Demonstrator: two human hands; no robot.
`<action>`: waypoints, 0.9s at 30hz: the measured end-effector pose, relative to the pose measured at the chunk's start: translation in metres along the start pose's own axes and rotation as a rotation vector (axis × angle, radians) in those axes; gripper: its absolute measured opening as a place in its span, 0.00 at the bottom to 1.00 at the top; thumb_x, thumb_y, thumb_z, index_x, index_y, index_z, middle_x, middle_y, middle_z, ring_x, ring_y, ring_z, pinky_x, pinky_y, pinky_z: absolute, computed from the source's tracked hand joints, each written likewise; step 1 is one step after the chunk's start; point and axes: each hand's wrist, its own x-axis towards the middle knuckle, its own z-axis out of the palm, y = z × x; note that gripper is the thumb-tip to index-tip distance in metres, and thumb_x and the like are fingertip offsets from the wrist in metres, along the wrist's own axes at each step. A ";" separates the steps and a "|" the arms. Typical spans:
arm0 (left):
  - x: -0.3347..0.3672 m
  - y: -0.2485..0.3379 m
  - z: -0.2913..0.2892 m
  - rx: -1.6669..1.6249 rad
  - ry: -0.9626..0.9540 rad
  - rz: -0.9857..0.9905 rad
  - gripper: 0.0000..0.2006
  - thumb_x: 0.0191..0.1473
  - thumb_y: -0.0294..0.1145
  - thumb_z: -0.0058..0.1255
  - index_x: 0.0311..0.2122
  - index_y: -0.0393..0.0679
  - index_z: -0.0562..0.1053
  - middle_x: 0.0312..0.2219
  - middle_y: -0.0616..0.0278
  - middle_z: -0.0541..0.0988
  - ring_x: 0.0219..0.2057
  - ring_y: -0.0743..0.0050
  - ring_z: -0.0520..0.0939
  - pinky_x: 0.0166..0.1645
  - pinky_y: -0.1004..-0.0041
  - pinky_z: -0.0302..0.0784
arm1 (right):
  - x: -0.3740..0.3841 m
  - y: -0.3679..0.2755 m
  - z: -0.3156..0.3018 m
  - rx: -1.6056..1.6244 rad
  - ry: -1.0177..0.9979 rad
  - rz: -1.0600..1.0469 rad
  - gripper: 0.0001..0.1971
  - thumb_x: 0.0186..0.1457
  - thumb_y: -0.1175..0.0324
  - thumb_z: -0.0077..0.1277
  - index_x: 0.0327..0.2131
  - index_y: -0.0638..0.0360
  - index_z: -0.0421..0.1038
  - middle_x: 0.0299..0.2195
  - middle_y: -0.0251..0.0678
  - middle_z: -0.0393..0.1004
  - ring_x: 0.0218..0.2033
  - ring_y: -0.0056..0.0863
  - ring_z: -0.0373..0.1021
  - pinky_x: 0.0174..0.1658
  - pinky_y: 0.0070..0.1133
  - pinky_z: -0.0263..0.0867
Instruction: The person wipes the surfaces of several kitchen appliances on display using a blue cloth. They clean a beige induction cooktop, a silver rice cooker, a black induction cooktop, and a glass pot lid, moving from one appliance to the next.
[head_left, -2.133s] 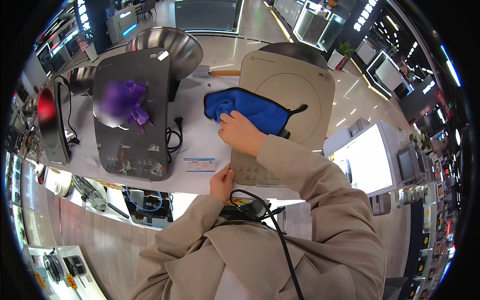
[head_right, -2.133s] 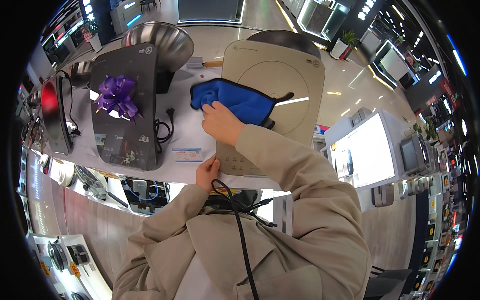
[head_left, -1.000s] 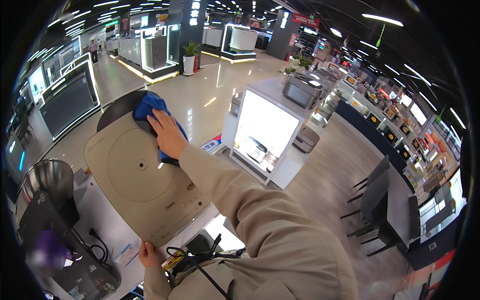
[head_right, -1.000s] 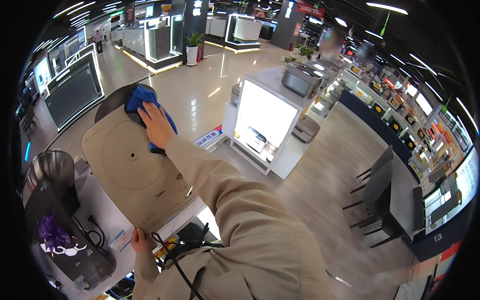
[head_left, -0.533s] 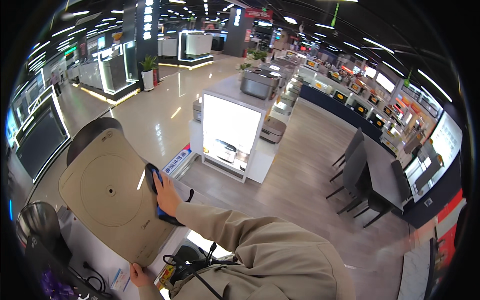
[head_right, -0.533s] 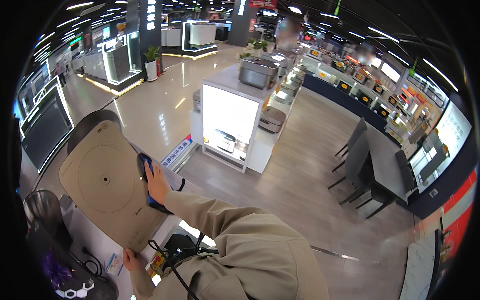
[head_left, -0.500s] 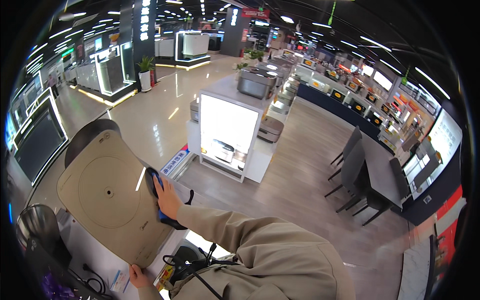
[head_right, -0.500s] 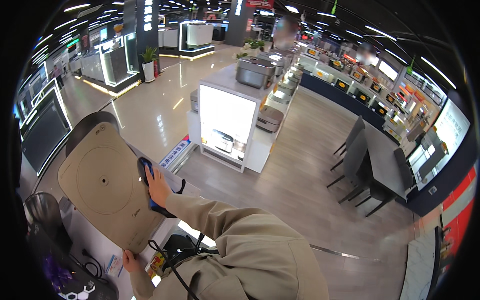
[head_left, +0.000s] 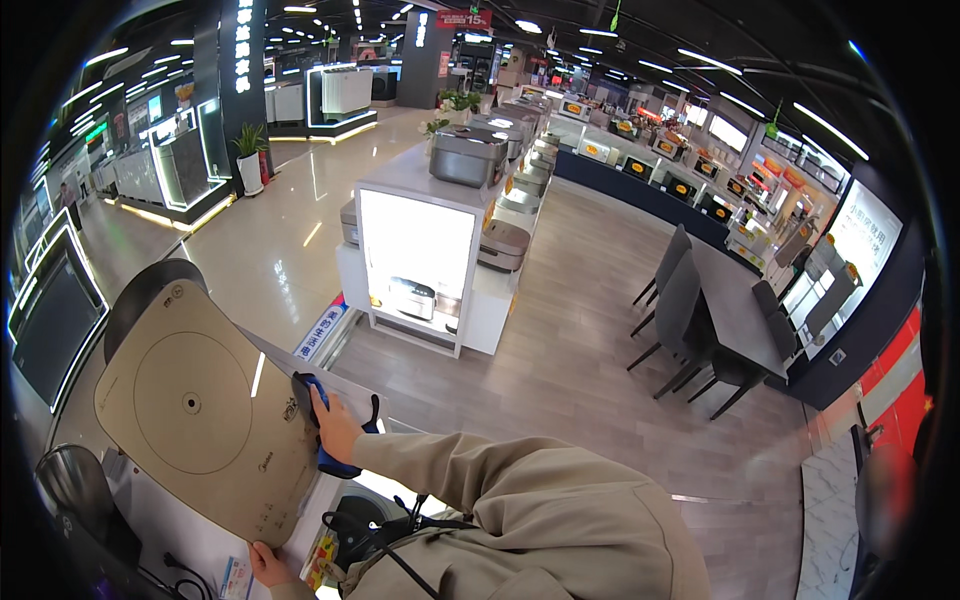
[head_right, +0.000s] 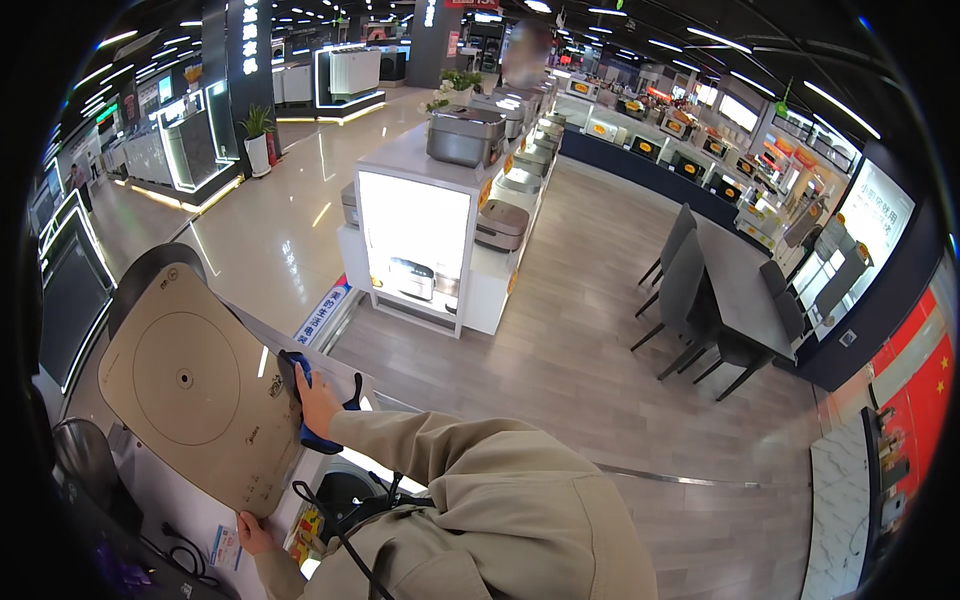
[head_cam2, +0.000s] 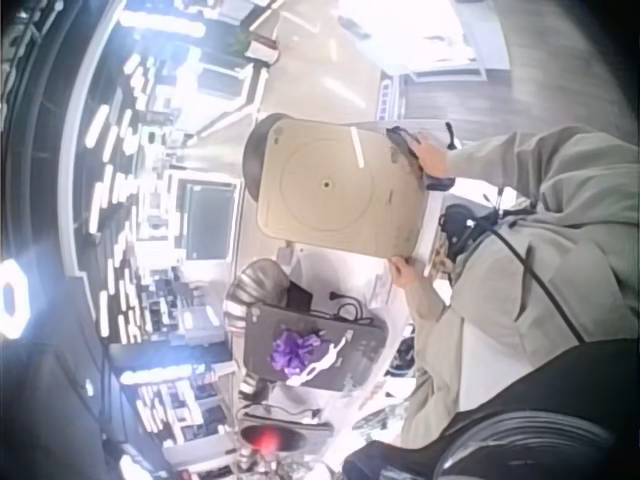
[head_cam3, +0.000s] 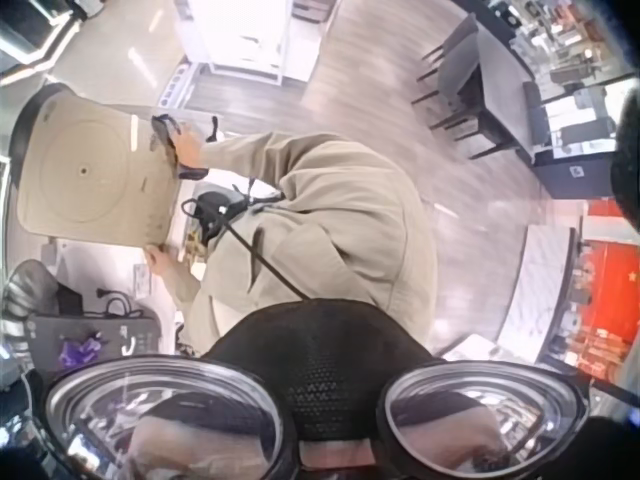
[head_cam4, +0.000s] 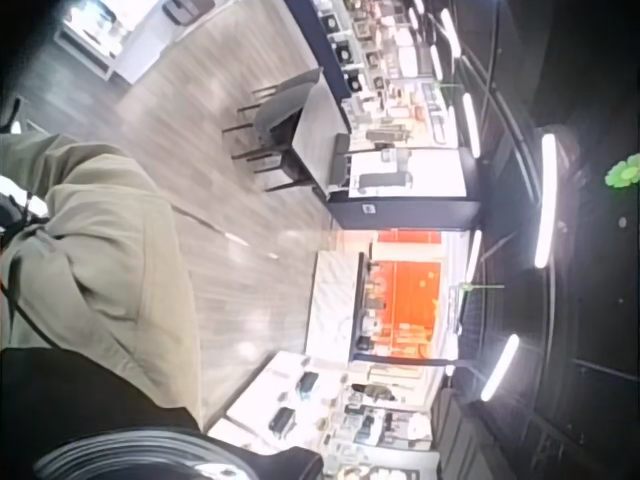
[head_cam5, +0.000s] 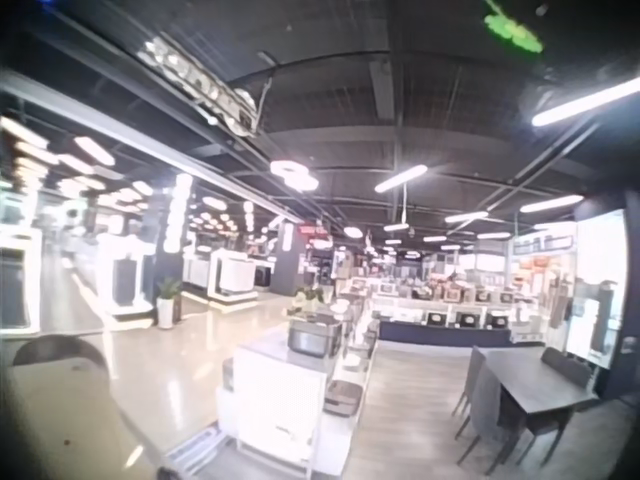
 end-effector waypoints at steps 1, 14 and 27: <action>0.000 0.000 -0.001 -0.005 0.010 0.001 0.21 0.67 0.41 0.45 0.59 0.37 0.69 0.47 0.63 0.77 0.45 0.75 0.76 0.46 0.73 0.76 | -0.001 -0.003 0.001 0.097 0.001 0.060 0.41 0.51 0.69 0.54 0.65 0.75 0.47 0.65 0.57 0.49 0.51 0.55 0.61 0.49 0.35 0.66; -0.002 0.014 0.006 0.016 0.064 -0.076 0.23 0.67 0.43 0.46 0.60 0.39 0.68 0.53 0.61 0.74 0.50 0.72 0.74 0.51 0.70 0.75 | -0.018 -0.026 0.028 0.209 0.136 0.175 0.45 0.45 0.78 0.52 0.68 0.66 0.44 0.65 0.62 0.43 0.57 0.63 0.56 0.58 0.41 0.57; -0.003 0.007 0.005 -0.031 0.041 -0.044 0.22 0.66 0.41 0.47 0.60 0.39 0.69 0.49 0.63 0.77 0.46 0.74 0.76 0.46 0.74 0.75 | -0.039 -0.007 0.016 0.361 0.074 0.068 0.41 0.46 0.80 0.49 0.65 0.76 0.44 0.65 0.64 0.44 0.62 0.68 0.49 0.63 0.44 0.53</action>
